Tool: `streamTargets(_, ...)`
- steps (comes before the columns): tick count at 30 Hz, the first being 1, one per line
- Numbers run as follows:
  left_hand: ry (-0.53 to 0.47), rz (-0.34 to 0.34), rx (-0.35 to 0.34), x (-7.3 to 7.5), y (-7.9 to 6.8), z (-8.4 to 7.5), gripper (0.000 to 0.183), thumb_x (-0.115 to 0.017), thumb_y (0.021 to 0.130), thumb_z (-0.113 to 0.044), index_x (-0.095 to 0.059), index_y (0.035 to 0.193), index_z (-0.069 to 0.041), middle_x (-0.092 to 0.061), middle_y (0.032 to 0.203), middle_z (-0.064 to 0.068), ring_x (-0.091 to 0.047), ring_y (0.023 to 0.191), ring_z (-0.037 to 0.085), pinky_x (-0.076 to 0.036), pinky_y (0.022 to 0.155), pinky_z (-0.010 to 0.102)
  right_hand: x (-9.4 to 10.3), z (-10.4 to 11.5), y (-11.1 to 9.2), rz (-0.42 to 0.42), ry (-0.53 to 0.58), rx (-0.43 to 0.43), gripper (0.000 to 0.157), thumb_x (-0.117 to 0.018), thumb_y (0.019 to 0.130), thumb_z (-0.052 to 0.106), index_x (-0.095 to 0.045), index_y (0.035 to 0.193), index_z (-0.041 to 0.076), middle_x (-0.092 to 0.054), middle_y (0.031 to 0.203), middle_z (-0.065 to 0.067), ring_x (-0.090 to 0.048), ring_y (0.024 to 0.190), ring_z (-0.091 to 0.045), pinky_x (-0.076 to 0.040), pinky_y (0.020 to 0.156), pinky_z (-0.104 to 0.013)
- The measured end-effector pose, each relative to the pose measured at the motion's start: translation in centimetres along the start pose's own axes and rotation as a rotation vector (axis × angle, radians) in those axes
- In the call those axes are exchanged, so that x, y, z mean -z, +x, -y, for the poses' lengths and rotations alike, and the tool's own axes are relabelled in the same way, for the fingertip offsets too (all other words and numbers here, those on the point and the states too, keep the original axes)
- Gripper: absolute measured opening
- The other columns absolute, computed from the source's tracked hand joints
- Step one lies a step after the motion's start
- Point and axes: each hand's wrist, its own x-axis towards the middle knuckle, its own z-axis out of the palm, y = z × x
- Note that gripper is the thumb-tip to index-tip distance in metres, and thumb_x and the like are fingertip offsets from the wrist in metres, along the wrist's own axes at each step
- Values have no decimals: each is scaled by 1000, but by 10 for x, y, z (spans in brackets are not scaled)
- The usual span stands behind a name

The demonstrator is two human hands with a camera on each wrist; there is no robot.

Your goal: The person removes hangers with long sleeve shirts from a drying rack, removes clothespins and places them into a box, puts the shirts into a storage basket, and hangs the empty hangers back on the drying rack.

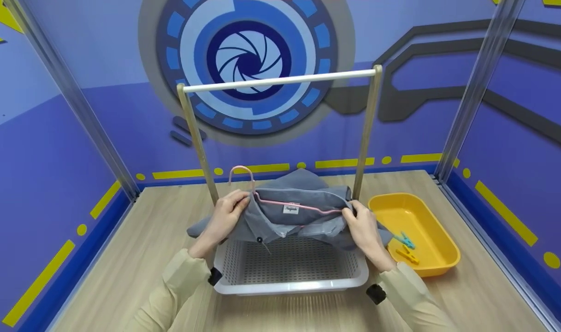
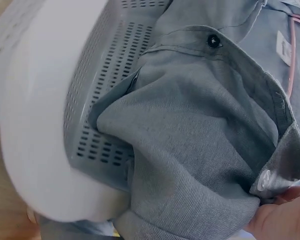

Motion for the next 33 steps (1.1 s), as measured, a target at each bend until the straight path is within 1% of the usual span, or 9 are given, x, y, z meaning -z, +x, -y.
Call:
streamTargets(4,10,-8,14,0,1,0,14,-50,92,-5,-63,89,-1,-51,74,0,-45,63,11,-39,57,24,3,0,1,33,60,-75,17,-46,89,12,-57,88,-1,-49,72,-7,-45,60,-16,-36,50,-24)
streamTargets(10,-48,2,28,1,-2,3,18,-47,95,-9,-59,105,-1,-54,87,3,-49,74,13,-42,66,27,5,0,5,66,196,-154,19,-45,89,11,-55,88,-5,-49,76,-6,-44,67,-15,-36,57,-24)
streamTargets(14,-77,72,35,5,-9,8,24,-46,96,-16,-55,112,-1,-53,96,5,-51,86,15,-42,74,29,7,-1,7,64,304,-173,22,-46,89,8,-56,91,-11,-52,79,-5,-44,73,-12,-34,64,-22)
streamTargets(18,-68,172,51,7,-17,14,31,-54,92,-21,-54,115,-2,-54,108,7,-50,100,16,-40,84,29,8,-4,8,81,377,-189,23,-44,91,7,-56,94,-12,-52,78,-2,-44,74,-11,-35,65,-22)
streamTargets(20,-61,198,55,8,-20,17,34,-59,88,-21,-54,116,-2,-55,110,7,-49,104,16,-38,87,29,8,-5,9,87,424,-200,21,-43,91,6,-57,93,-10,-52,78,-1,-44,74,-11,-36,65,-21)
streamTargets(23,-58,205,67,8,-23,21,35,-63,85,-18,-54,114,-1,-55,110,9,-50,105,18,-37,88,30,7,-8,9,98,520,-224,20,-41,90,3,-59,88,-4,-51,78,0,-45,74,-10,-37,64,-20)
streamTargets(26,-44,193,111,10,-26,23,33,-64,84,-16,-56,113,-1,-57,109,10,-50,104,20,-38,88,32,7,-9,9,110,609,-248,21,-39,90,2,-60,84,2,-50,78,-1,-45,73,-10,-39,63,-20)
streamTargets(30,2,190,201,12,-32,26,27,-65,84,-16,-58,106,-2,-59,102,9,-54,96,21,-41,81,35,8,-10,9,139,669,-265,23,-37,92,2,-59,85,4,-49,80,-3,-45,74,-11,-40,64,-20)
streamTargets(33,36,186,240,15,-36,28,22,-64,85,-19,-60,99,-2,-61,94,8,-56,87,20,-43,74,36,10,-10,9,161,685,-281,23,-37,93,3,-58,86,4,-48,81,-3,-45,74,-12,-39,63,-21)
